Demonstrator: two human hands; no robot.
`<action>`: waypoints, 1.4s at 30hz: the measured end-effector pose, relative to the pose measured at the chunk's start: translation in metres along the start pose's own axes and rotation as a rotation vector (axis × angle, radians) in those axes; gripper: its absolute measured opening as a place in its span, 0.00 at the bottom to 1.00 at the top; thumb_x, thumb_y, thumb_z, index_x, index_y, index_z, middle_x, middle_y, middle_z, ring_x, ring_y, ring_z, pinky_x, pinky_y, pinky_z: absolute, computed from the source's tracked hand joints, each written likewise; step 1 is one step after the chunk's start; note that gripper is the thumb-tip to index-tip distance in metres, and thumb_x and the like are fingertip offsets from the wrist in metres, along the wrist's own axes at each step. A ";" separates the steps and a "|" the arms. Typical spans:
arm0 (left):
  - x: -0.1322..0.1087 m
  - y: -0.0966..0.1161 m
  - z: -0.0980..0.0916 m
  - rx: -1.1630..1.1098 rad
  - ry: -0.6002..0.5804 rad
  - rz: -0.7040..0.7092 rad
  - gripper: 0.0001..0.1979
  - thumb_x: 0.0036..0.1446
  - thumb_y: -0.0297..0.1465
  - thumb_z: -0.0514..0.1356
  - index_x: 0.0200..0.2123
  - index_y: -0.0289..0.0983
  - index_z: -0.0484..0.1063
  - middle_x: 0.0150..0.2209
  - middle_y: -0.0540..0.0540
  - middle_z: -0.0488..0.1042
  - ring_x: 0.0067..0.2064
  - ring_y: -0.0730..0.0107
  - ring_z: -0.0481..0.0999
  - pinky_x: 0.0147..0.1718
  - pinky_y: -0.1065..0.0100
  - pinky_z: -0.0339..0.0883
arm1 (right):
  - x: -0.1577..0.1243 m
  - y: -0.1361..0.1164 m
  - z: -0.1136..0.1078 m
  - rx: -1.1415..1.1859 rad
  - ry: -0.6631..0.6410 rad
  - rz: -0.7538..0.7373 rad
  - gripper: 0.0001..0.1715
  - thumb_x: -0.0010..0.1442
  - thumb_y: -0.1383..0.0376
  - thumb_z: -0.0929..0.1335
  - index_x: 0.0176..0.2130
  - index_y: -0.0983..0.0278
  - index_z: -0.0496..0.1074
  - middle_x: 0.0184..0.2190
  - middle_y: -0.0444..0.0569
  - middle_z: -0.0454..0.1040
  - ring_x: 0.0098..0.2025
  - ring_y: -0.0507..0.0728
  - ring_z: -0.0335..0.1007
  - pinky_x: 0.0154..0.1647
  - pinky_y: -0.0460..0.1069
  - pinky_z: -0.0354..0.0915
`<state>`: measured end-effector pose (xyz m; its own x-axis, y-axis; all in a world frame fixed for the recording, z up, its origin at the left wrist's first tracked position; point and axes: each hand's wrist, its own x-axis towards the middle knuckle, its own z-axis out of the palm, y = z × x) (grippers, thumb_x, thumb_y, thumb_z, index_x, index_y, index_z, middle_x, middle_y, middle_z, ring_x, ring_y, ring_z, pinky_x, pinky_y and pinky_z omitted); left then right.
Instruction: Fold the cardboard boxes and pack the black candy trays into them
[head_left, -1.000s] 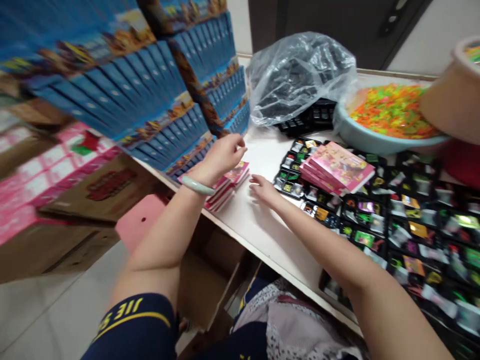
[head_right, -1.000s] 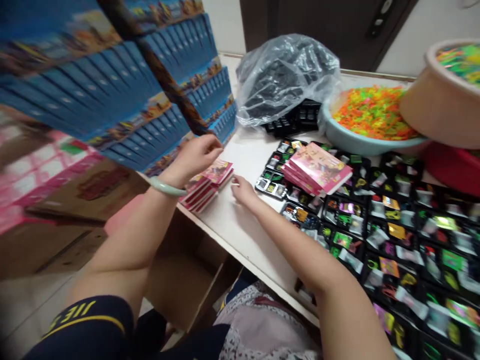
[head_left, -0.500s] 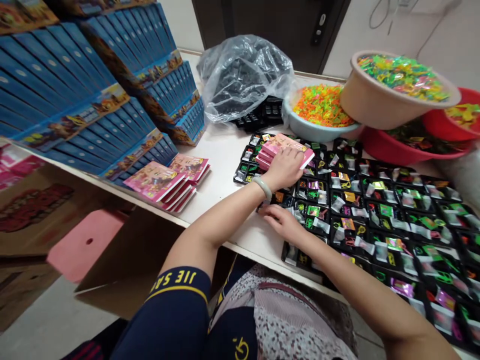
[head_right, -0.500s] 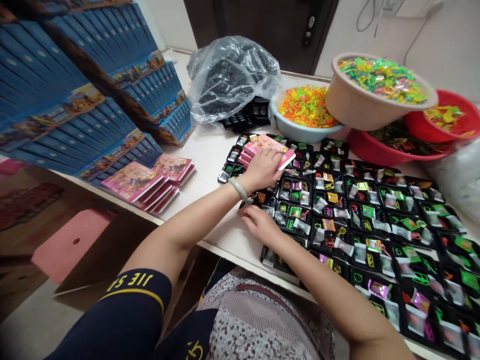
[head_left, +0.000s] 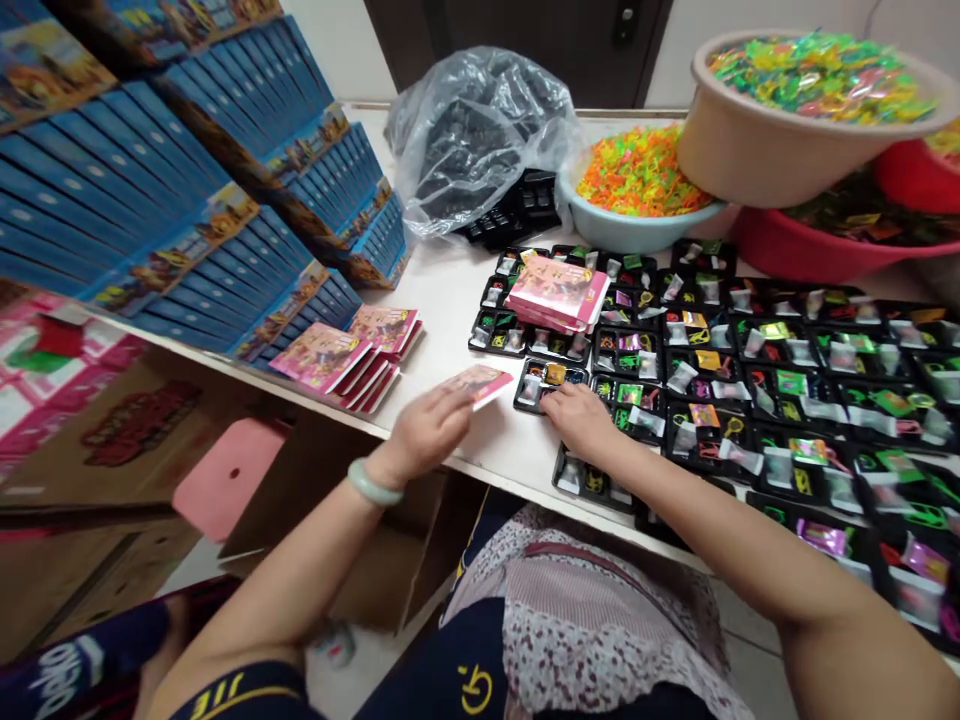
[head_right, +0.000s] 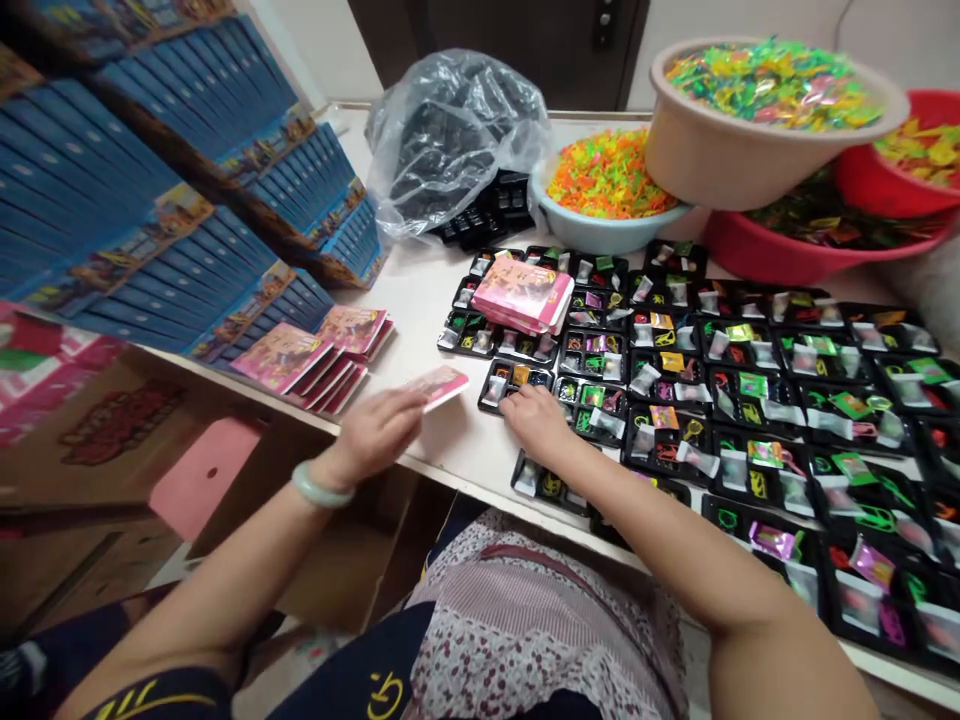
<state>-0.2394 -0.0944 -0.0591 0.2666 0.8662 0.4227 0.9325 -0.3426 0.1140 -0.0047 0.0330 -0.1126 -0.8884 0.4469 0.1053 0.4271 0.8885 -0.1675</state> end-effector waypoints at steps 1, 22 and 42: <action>-0.014 0.007 0.009 -0.016 -0.045 -0.005 0.06 0.59 0.27 0.55 0.36 0.40 0.71 0.45 0.41 0.77 0.41 0.60 0.76 0.39 0.57 0.74 | 0.000 -0.002 0.000 0.019 -0.012 0.001 0.10 0.64 0.71 0.63 0.39 0.64 0.74 0.33 0.52 0.77 0.40 0.61 0.66 0.40 0.53 0.57; -0.011 -0.010 0.042 -0.708 0.063 -0.606 0.10 0.59 0.33 0.54 0.26 0.38 0.61 0.50 0.39 0.74 0.52 0.59 0.74 0.50 0.57 0.68 | 0.027 0.031 -0.012 0.280 -0.081 -0.345 0.27 0.56 0.61 0.71 0.55 0.57 0.69 0.62 0.57 0.59 0.62 0.66 0.53 0.61 0.65 0.54; 0.007 -0.003 0.065 -1.013 0.048 -0.764 0.11 0.51 0.35 0.59 0.24 0.36 0.63 0.50 0.38 0.75 0.45 0.59 0.76 0.40 0.61 0.70 | 0.046 -0.012 0.026 0.313 0.037 -0.186 0.27 0.52 0.61 0.73 0.51 0.62 0.68 0.56 0.60 0.61 0.60 0.69 0.56 0.59 0.68 0.57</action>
<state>-0.2241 -0.0641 -0.1153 -0.2835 0.9587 -0.0245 0.2354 0.0943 0.9673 -0.0551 0.0401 -0.1312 -0.9369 0.2888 0.1969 0.1809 0.8827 -0.4337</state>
